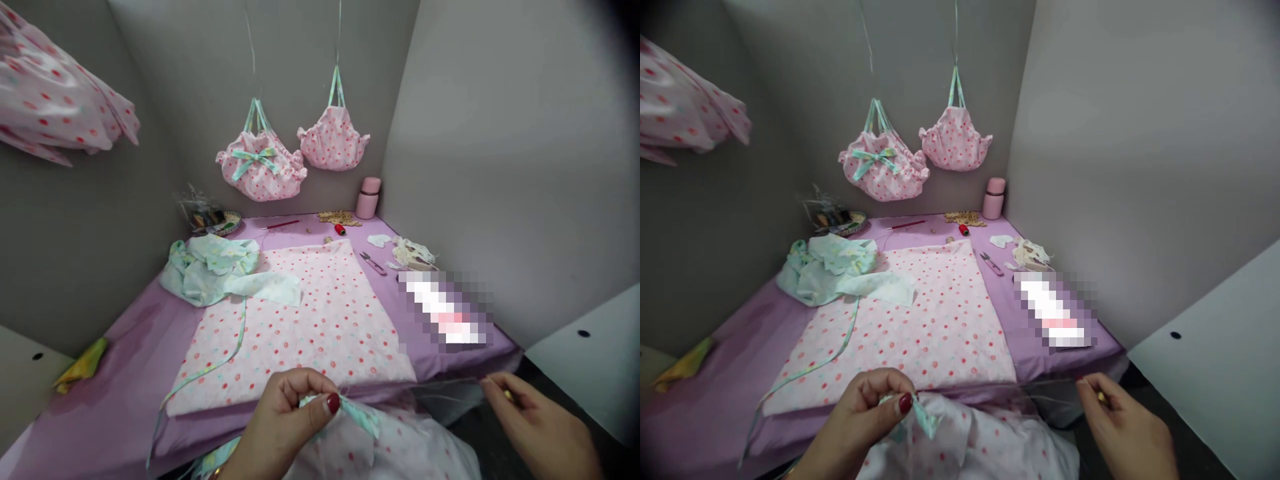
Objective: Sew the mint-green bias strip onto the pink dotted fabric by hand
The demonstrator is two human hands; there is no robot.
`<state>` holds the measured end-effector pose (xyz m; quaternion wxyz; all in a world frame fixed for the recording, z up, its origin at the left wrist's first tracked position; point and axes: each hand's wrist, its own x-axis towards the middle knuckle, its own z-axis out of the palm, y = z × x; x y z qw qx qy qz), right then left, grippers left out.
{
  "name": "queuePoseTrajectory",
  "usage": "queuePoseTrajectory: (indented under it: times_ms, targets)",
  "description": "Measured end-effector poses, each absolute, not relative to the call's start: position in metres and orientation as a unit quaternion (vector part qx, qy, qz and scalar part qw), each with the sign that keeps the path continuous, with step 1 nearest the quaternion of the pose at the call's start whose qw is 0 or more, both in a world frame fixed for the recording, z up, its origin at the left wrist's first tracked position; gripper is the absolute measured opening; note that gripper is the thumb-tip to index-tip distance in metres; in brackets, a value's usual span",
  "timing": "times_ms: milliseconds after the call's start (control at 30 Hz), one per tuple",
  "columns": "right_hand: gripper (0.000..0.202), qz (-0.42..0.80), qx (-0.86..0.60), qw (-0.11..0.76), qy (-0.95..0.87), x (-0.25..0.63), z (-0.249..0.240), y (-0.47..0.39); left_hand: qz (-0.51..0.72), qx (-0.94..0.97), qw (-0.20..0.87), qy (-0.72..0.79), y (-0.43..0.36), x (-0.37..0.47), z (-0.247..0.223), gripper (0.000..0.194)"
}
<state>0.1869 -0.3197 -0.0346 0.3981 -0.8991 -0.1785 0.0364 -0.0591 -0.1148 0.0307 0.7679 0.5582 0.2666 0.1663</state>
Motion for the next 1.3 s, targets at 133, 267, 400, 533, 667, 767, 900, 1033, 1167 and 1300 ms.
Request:
queuePoseTrajectory:
  times_ms: [133, 267, 400, 533, 667, 767, 900, 1033, 1167, 1300]
  targets:
    - [0.039, 0.028, -0.918, 0.34, -0.201, 0.175, -0.029, -0.312, 0.155, 0.578, 0.759, 0.257, -0.117, -0.057, 0.03, 0.026]
    - [0.052, 0.346, -0.683, 0.57, -0.3, 0.115, -0.017, -0.271, 0.128, 0.605, 0.747, 0.245, -0.121, -0.052, 0.025, 0.028]
    - [0.023, 0.508, -0.527, 0.593, -0.336, 0.083, -0.005, -0.242, 0.12, 0.636, 0.725, 0.235, -0.123, -0.05, 0.024, 0.033]
    - [0.035, 0.428, -0.558, 0.655, -0.277, 0.092, 0.001, -0.241, 0.126, 0.655, 0.708, 0.231, -0.123, -0.051, 0.025, 0.03]
    - [0.032, 0.358, -0.608, 0.681, -0.198, 0.112, -0.003, -0.25, 0.118, 0.651, 0.715, 0.226, -0.121, -0.052, 0.023, 0.03]
    - [0.03, 0.274, -0.65, 0.682, -0.192, 0.127, -0.009, -0.258, 0.122, 0.664, 0.705, 0.22, -0.12, -0.054, 0.022, 0.028]
    - [0.026, 0.149, -0.718, 0.649, -0.205, 0.145, -0.021, -0.269, 0.114, 0.669, 0.698, 0.23, -0.12, -0.057, 0.024, 0.025]
    - [0.02, 0.088, -0.784, 0.557, -0.26, 0.154, -0.031, -0.274, 0.11, 0.702, 0.666, 0.229, -0.122, -0.057, 0.025, 0.027]
    - [0.027, 0.038, -0.841, 0.451, -0.296, 0.148, -0.03, -0.272, 0.121, 0.744, 0.614, 0.232, -0.124, -0.052, 0.024, 0.027]
    - [0.03, 0.091, -0.785, 0.452, -0.413, 0.124, -0.007, -0.268, 0.126, 0.803, 0.535, 0.231, -0.128, -0.048, 0.025, 0.025]
